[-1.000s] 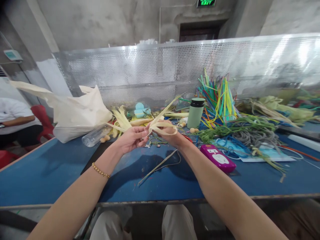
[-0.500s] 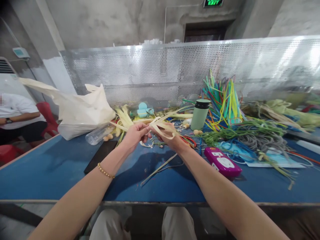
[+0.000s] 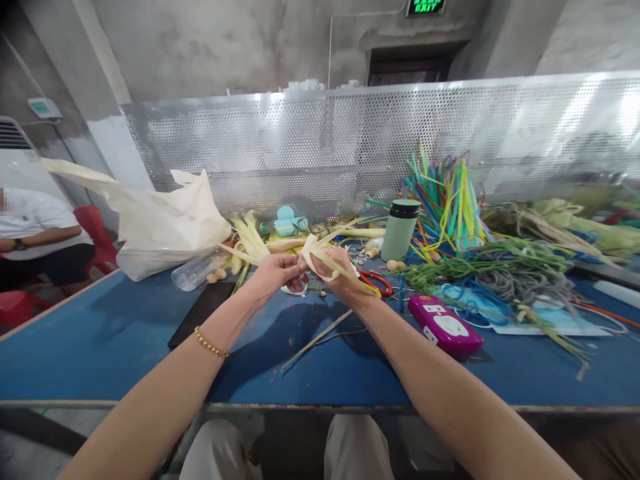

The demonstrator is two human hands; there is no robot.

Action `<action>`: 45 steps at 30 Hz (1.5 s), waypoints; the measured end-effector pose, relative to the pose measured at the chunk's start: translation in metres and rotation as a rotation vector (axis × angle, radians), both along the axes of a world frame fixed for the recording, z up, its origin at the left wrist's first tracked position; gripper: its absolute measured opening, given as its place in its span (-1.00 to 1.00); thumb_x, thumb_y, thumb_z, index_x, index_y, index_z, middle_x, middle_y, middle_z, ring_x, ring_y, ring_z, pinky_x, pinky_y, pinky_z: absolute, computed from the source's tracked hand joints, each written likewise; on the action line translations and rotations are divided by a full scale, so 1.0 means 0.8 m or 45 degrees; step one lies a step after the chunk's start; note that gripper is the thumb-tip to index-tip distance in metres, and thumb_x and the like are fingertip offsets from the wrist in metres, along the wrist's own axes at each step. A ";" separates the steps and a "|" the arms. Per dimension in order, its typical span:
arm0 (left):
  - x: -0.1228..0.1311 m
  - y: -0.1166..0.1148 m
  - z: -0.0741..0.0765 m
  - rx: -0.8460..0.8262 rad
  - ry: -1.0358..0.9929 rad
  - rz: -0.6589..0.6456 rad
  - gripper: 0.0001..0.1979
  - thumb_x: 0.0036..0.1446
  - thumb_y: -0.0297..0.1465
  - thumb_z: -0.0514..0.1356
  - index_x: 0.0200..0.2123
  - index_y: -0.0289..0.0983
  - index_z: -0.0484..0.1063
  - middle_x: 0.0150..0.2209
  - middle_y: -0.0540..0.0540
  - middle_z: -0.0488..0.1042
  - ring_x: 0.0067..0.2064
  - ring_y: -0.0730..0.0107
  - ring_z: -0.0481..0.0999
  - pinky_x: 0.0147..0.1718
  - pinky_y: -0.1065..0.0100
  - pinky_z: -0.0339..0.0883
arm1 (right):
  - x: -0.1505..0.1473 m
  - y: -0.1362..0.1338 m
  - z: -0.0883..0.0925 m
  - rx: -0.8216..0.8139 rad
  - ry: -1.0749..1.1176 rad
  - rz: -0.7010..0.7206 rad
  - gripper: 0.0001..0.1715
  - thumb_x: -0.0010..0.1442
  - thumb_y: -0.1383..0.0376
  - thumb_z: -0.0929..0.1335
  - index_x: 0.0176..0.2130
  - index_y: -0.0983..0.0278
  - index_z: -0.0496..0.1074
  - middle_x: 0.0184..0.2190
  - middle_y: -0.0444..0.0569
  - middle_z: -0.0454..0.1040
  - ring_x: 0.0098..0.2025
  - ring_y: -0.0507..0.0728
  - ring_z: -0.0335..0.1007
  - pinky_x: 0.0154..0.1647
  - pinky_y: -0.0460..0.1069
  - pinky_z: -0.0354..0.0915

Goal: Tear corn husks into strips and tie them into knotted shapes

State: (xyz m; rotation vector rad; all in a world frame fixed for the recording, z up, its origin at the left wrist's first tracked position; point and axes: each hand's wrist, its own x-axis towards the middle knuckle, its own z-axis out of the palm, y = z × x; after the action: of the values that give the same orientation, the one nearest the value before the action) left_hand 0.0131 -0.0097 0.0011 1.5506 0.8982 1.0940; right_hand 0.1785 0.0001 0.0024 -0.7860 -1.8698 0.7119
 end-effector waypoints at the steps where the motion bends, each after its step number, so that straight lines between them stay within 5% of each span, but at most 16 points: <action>1: -0.001 0.002 -0.002 0.019 0.051 0.036 -0.78 0.14 -0.35 0.27 -0.50 -0.34 0.41 -0.59 0.01 0.41 -0.60 0.51 0.39 -0.56 0.44 0.22 | 0.000 0.002 -0.002 0.000 0.018 -0.031 -0.43 0.18 -0.11 0.34 -0.61 0.20 0.22 -0.66 -0.12 0.13 -0.55 0.06 0.02 -0.51 0.03 0.02; 4: -0.001 0.010 -0.009 0.187 0.202 0.214 -0.77 0.13 -0.43 0.21 -0.56 -0.29 0.34 -0.65 0.09 0.23 -0.58 0.52 0.29 -0.54 0.44 0.13 | 0.000 0.010 -0.011 -0.024 0.117 -0.109 -0.43 0.12 -0.11 0.39 -0.60 0.20 0.19 -0.64 -0.12 0.11 -0.54 0.05 -0.01 -0.53 0.02 0.00; 7: 0.001 0.016 -0.016 0.314 0.224 0.282 -0.79 0.12 -0.48 0.18 -0.56 -0.28 0.29 -0.59 0.07 0.28 -0.49 0.49 0.35 -0.48 0.45 0.15 | -0.002 0.014 -0.016 -0.061 0.187 -0.087 -0.44 0.09 -0.08 0.43 -0.60 0.21 0.21 -0.61 -0.11 0.15 -0.54 0.05 0.03 -0.54 0.02 0.03; 13: 0.010 0.012 -0.019 0.223 0.109 0.162 -0.78 0.25 -0.43 0.08 -0.48 -0.27 0.26 -0.57 0.04 0.38 -0.61 0.55 0.27 -0.55 0.47 0.10 | -0.010 0.003 -0.007 -0.127 0.231 -0.089 -0.48 0.14 -0.06 0.41 -0.59 0.21 0.29 -0.64 -0.10 0.19 -0.57 0.05 0.08 -0.56 0.02 0.10; 20: 0.005 0.013 -0.014 0.355 0.264 0.284 -0.70 0.23 -0.48 0.03 -0.58 -0.28 0.28 -0.63 0.03 0.33 -0.59 0.54 0.23 -0.53 0.46 0.06 | -0.008 0.005 -0.003 -0.115 0.132 -0.243 -0.51 0.09 -0.08 0.42 -0.56 0.23 0.35 -0.70 -0.14 0.16 -0.63 0.01 0.03 -0.67 -0.03 -0.07; 28: 0.006 0.015 -0.018 0.345 0.232 0.283 -0.75 0.24 -0.46 0.05 -0.51 -0.28 0.32 -0.61 0.04 0.36 -0.59 0.53 0.24 -0.52 0.46 0.07 | -0.005 0.003 0.006 0.001 0.114 -0.441 -0.51 0.12 -0.04 0.41 -0.57 0.23 0.30 -0.67 -0.15 0.19 -0.59 0.02 0.04 -0.60 -0.03 -0.02; 35: 0.012 0.009 -0.016 0.282 0.181 0.134 -0.78 0.23 -0.43 0.08 -0.50 -0.26 0.28 -0.59 0.02 0.41 -0.63 0.53 0.28 -0.58 0.44 0.10 | -0.001 -0.010 0.018 0.037 0.043 -0.380 -0.50 0.20 -0.01 0.36 -0.56 0.21 0.17 -0.69 -0.20 0.17 -0.60 0.01 0.05 -0.55 -0.03 0.00; 45: 0.010 0.007 -0.014 0.272 0.276 0.179 -0.74 0.21 -0.41 0.13 -0.55 -0.27 0.27 -0.63 0.02 0.40 -0.65 0.55 0.25 -0.58 0.44 0.06 | 0.002 -0.008 0.021 0.048 -0.106 -0.387 -0.55 0.20 0.08 0.35 -0.59 0.21 0.21 -0.71 -0.17 0.25 -0.62 0.02 0.15 -0.55 -0.03 0.08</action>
State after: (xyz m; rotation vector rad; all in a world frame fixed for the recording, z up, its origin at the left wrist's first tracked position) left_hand 0.0213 -0.0038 -0.0102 1.8310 1.0780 1.1675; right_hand 0.1803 -0.0064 0.0194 -1.0607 -1.7790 0.4565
